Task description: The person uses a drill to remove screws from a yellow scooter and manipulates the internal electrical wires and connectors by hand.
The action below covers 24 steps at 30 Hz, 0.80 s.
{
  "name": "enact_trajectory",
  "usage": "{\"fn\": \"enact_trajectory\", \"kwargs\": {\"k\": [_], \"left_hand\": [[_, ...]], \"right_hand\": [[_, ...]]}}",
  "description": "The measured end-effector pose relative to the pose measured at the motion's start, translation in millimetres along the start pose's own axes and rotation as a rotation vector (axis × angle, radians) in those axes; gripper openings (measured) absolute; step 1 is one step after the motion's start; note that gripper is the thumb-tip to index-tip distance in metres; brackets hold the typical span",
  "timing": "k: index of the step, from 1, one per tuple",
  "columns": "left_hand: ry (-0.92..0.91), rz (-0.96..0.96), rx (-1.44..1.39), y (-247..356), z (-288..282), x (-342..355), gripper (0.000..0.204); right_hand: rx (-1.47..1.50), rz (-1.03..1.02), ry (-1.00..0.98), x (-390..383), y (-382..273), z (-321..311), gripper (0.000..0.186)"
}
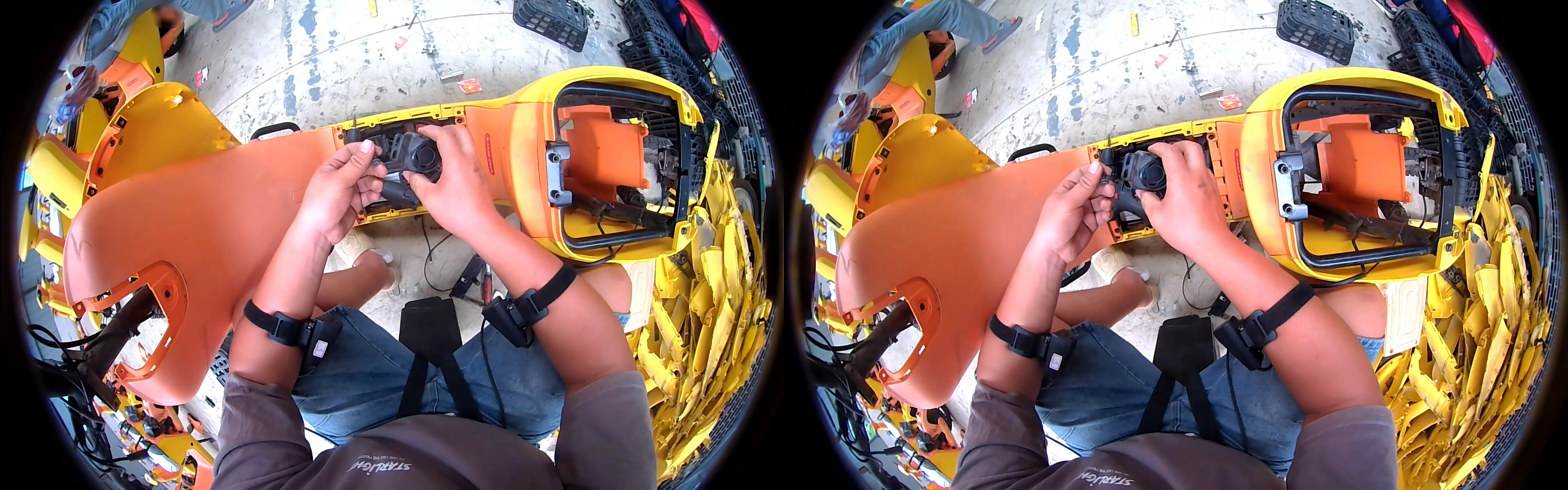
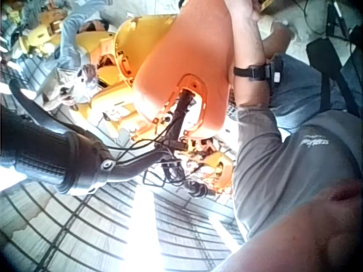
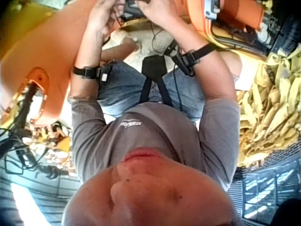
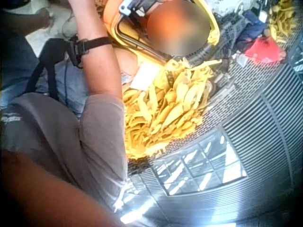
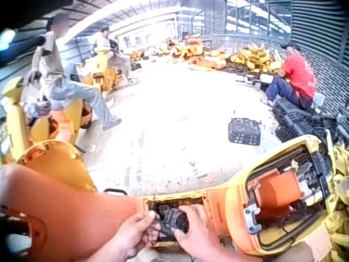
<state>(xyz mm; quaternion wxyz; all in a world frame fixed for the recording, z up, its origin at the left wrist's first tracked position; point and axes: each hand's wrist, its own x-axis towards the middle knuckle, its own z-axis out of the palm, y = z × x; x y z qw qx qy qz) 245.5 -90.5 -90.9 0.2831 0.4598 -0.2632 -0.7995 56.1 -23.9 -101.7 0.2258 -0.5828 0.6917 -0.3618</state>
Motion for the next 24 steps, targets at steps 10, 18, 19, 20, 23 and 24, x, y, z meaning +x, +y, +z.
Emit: {"fn": "enact_trajectory", "kwargs": {"k": [10,18,19,20,23,24], "left_hand": [[-0.13,-0.019,0.123,-2.6,-3.5,-1.4,0.034],[-0.067,-0.033,0.25,-4.3,0.4,-1.7,0.032],[-0.06,-0.052,0.267,-3.9,0.8,-2.0,0.031],[-0.056,-0.067,0.285,-3.1,1.2,-1.6,0.03],[-0.035,-0.118,0.296,-2.1,1.5,-0.6,0.025],[-0.029,-0.125,0.298,-1.9,1.2,0.0,0.025]], "right_hand": [[0.153,-0.072,-0.058,3.9,-2.0,-7.3,0.049],[0.242,0.038,-0.096,4.8,-6.8,-6.4,0.018],[0.254,-0.002,-0.088,5.5,-5.6,-6.6,0.017],[0.266,-0.045,-0.078,7.4,-4.1,-6.7,0.016],[0.192,-0.206,-0.02,9.9,-1.0,-6.9,0.014],[0.133,-0.248,-0.005,10.1,-0.3,-7.3,0.013]]}}
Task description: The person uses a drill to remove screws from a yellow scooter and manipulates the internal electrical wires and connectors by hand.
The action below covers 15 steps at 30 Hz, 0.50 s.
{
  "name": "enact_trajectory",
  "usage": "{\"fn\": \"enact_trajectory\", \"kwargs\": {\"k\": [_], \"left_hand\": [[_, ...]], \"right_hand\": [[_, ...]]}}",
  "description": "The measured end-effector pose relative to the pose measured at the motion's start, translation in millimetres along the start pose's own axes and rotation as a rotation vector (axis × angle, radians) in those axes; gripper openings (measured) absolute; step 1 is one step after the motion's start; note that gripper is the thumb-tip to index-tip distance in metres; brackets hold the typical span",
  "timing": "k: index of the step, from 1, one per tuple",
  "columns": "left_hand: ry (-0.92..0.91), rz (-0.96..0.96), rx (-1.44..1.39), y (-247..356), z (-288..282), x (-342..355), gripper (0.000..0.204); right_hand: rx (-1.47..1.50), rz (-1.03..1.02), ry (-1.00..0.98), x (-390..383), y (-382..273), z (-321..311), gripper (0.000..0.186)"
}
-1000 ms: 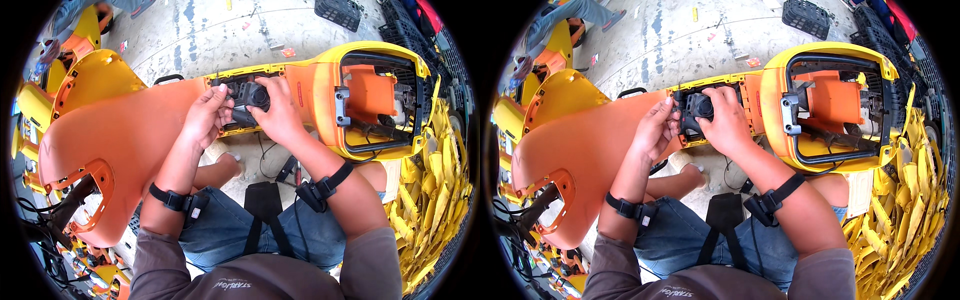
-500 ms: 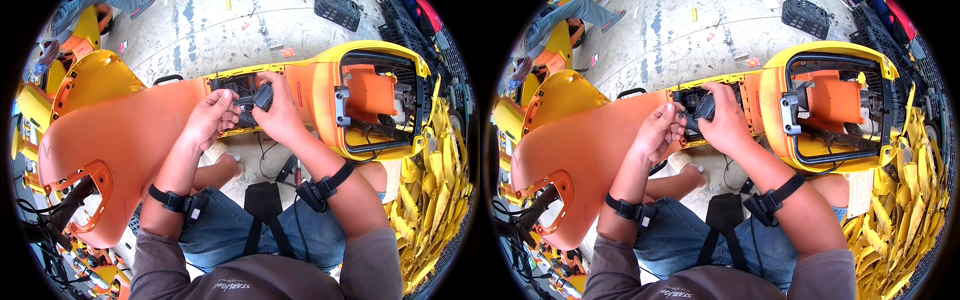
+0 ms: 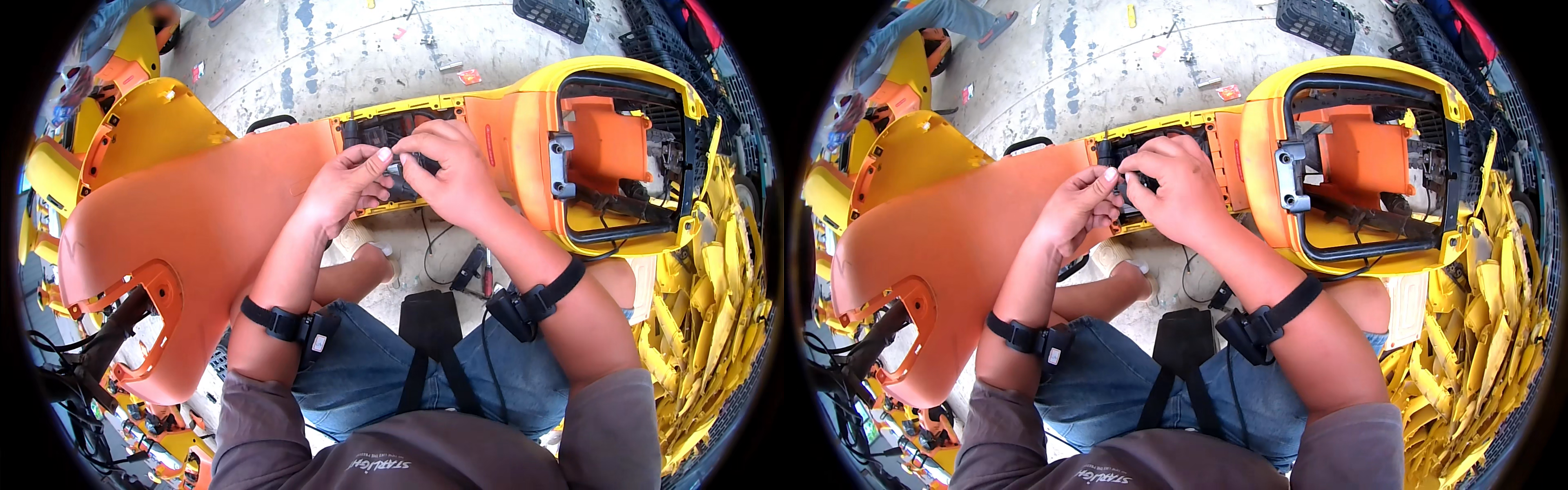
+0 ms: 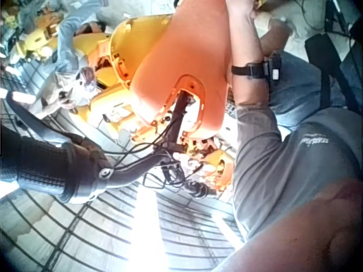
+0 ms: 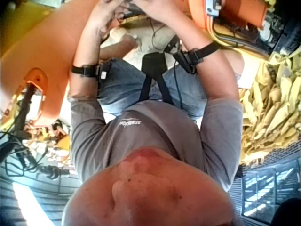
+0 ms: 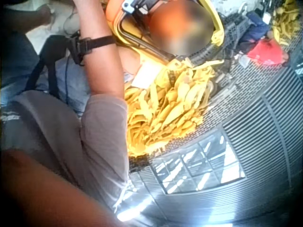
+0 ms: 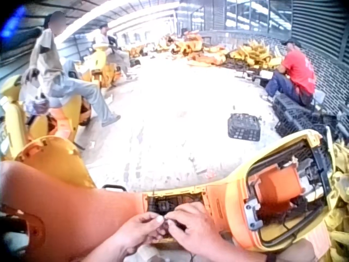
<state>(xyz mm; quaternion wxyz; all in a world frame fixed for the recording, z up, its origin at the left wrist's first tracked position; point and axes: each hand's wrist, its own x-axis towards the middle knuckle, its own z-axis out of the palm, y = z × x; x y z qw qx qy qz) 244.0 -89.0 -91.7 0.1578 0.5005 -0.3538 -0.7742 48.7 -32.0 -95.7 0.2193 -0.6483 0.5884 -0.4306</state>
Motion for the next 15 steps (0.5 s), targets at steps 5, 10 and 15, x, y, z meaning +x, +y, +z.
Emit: {"fn": "enact_trajectory", "kwargs": {"k": [5,10,15], "left_hand": [[0.004,-0.025,-0.016,-1.5,-1.9,2.2,0.023],[-0.01,-0.019,-0.014,-2.6,-2.8,2.9,0.024],[-0.019,-0.024,-0.009,-2.2,-3.0,2.7,0.025]], "right_hand": [[-0.09,-0.03,0.003,-1.5,-0.2,-1.2,0.013],[-0.125,-0.042,-0.026,-0.6,-0.6,-1.0,0.014],[-0.14,-0.065,-0.031,-0.4,-0.4,-1.4,0.012]]}}
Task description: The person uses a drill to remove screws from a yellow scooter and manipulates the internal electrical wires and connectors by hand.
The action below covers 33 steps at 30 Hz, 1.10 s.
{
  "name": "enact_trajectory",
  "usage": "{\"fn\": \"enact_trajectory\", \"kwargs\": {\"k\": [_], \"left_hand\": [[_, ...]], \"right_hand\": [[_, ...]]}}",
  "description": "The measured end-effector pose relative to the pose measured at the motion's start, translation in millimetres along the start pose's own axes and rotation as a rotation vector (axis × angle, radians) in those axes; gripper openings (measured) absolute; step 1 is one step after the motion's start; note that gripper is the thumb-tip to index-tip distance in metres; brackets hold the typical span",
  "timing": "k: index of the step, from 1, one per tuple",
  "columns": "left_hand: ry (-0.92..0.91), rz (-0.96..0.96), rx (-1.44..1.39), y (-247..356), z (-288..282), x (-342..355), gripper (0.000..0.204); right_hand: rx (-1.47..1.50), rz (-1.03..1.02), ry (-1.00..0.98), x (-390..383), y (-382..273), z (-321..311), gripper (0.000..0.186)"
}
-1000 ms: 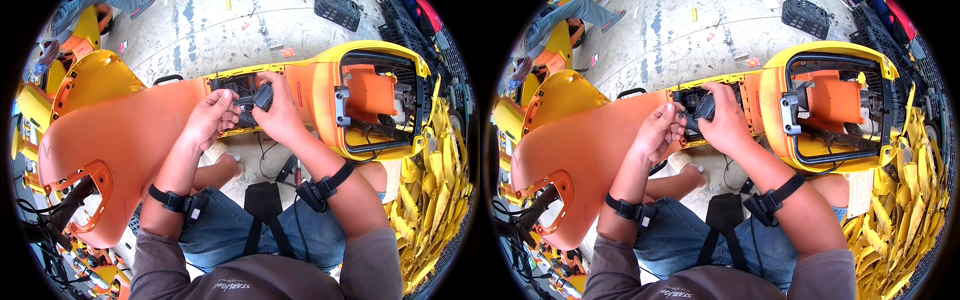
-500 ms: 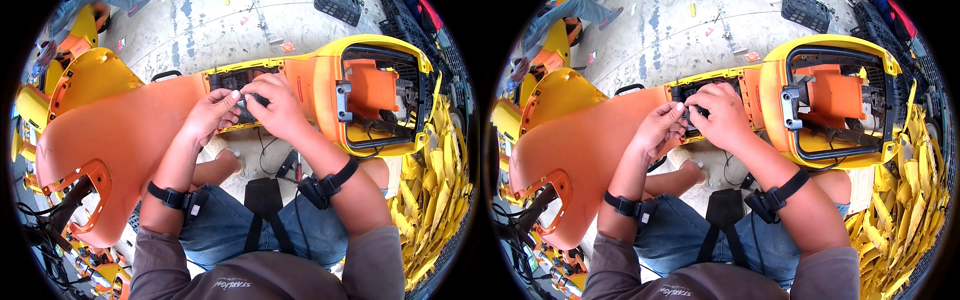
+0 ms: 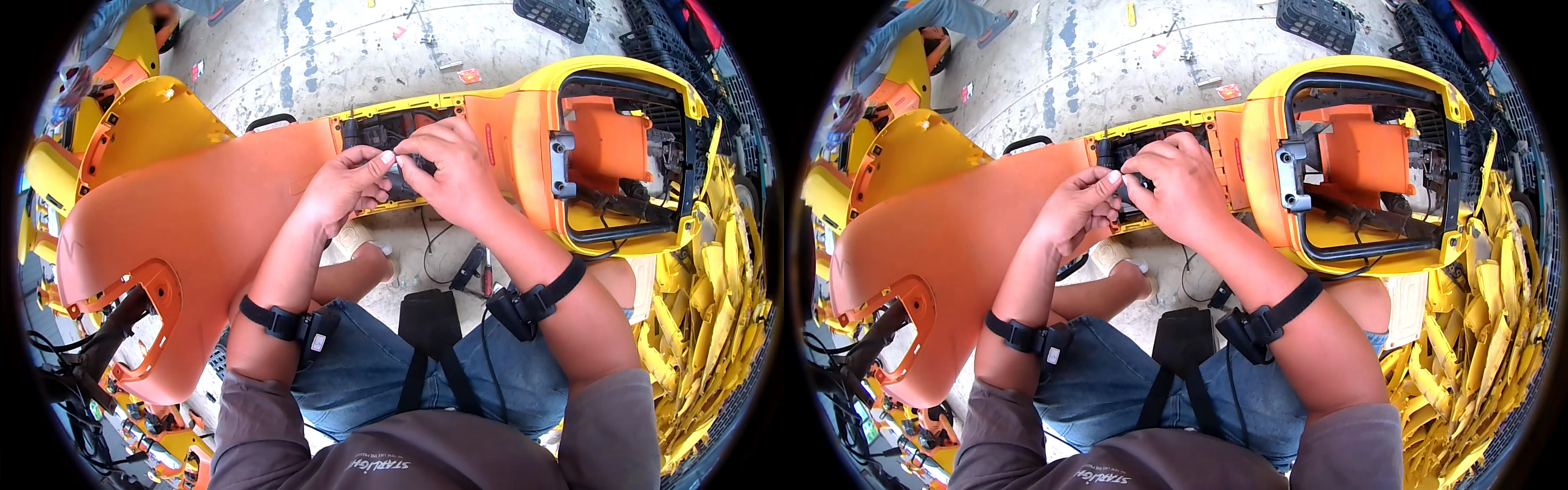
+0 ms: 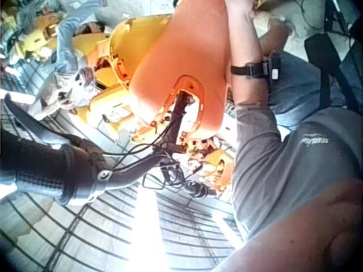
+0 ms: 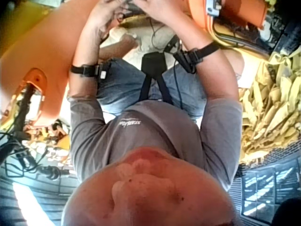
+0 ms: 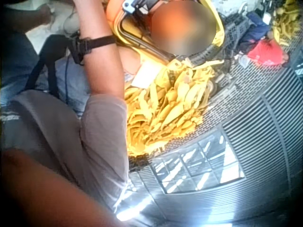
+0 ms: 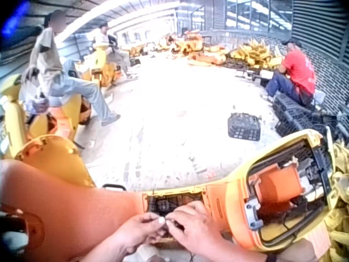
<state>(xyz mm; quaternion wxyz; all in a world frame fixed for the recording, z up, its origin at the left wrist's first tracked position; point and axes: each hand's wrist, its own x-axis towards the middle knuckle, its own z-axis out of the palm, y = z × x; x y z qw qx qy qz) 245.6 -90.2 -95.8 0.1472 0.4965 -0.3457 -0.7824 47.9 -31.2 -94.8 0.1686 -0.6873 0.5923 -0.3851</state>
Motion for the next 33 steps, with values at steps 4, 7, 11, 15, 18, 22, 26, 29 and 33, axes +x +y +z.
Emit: {"fn": "enact_trajectory", "kwargs": {"k": [4,7,11,15,18,22,26,29,33], "left_hand": [[0.006,-0.008,0.025,0.8,1.1,-1.1,0.026],[0.024,-0.016,0.046,1.6,2.1,-2.4,0.026],[0.021,-0.027,0.046,2.2,3.2,-3.6,0.027],[0.021,-0.022,0.04,2.1,3.5,-3.4,0.028],[0.035,-0.02,0.043,2.1,2.9,-2.9,0.027],[0.022,0.02,0.022,5.6,-1.3,-2.9,0.025],[0.056,0.035,0.038,9.4,-5.6,-6.2,0.023],[0.061,0.041,0.011,12.2,-6.6,-8.4,0.023],[0.066,0.039,0.024,13.7,-5.4,-8.6,0.022]], "right_hand": [[-0.003,-0.015,0.0,-0.2,-0.2,-0.2,0.011],[-0.016,-0.022,0.003,-0.2,-0.6,-0.3,0.01],[-0.016,-0.021,0.0,-0.3,-0.6,-0.6,0.01],[0.005,-0.001,0.017,-0.1,0.9,0.0,0.01],[0.001,0.017,0.02,0.5,2.6,0.9,0.009],[0.013,0.047,0.057,1.7,2.5,0.6,0.009],[-0.064,0.242,-0.183,0.2,1.6,-3.4,0.021],[-0.162,0.373,-0.466,-5.9,1.4,-3.6,0.033],[-0.223,0.202,-0.407,-14.4,3.5,4.8,0.026]]}}
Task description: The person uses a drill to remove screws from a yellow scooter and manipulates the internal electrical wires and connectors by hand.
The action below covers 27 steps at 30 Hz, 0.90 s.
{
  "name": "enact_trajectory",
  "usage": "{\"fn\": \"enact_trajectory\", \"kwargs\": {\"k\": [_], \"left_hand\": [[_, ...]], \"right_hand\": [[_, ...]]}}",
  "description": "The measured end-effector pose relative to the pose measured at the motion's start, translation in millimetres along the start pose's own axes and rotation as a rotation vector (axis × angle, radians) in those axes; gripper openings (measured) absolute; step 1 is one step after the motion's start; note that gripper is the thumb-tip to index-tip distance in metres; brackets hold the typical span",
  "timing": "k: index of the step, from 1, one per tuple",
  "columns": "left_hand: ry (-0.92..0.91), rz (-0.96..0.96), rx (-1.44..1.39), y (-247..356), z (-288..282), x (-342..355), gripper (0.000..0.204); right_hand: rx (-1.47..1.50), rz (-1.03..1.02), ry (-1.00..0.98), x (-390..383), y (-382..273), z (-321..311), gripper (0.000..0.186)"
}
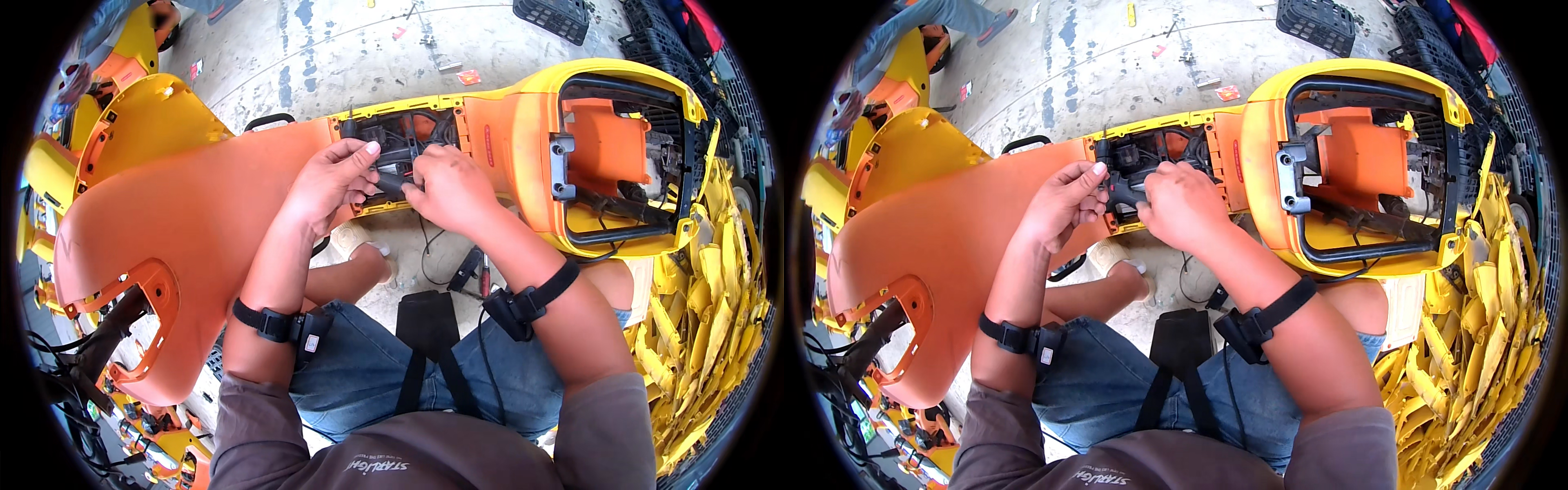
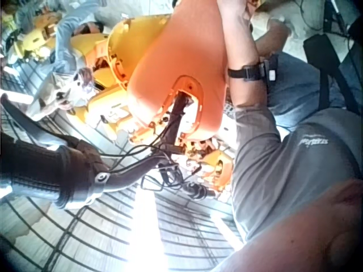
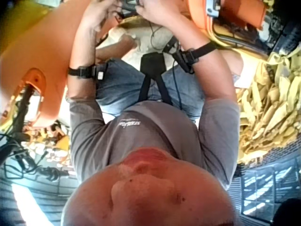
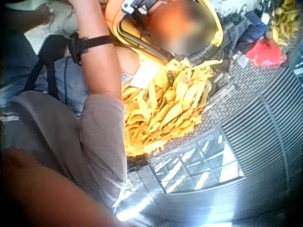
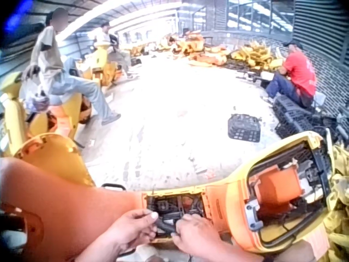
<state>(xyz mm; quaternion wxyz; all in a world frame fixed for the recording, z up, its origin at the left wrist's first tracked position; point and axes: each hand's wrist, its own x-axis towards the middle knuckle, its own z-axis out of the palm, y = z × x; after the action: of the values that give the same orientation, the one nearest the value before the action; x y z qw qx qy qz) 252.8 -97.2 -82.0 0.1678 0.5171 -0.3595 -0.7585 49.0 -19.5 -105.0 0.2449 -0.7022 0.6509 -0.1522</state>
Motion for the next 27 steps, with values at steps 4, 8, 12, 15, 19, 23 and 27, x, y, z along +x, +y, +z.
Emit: {"fn": "enact_trajectory", "kwargs": {"k": [4,8,12,15,19,23,27], "left_hand": [[0.001,0.004,0.021,-1.6,1.9,0.0,0.022],[0.009,-0.005,0.024,-2.9,0.4,0.9,0.023],[0.005,-0.005,0.014,-3.8,-0.6,3.0,0.022],[0.01,-0.004,0.031,-5.7,1.4,3.7,0.022],[-0.012,0.012,0.021,-7.2,3.6,2.1,0.021],[-0.043,0.061,0.021,-8.1,3.6,0.3,0.022],[-0.069,0.098,0.015,-11.9,3.0,0.8,0.024]], "right_hand": [[-0.008,-0.029,0.004,0.7,3.7,0.5,0.018],[0.13,0.225,-0.214,4.0,1.0,-4.7,0.015],[0.526,0.31,0.038,11.4,-3.5,-4.4,0.025],[0.63,0.377,0.033,17.4,4.0,-8.8,0.034],[0.657,0.362,-0.15,10.4,8.0,-12.4,0.06],[0.426,0.258,-0.134,9.5,2.1,-7.9,0.066],[0.59,0.266,-0.076,11.1,1.6,-6.9,0.069]]}}
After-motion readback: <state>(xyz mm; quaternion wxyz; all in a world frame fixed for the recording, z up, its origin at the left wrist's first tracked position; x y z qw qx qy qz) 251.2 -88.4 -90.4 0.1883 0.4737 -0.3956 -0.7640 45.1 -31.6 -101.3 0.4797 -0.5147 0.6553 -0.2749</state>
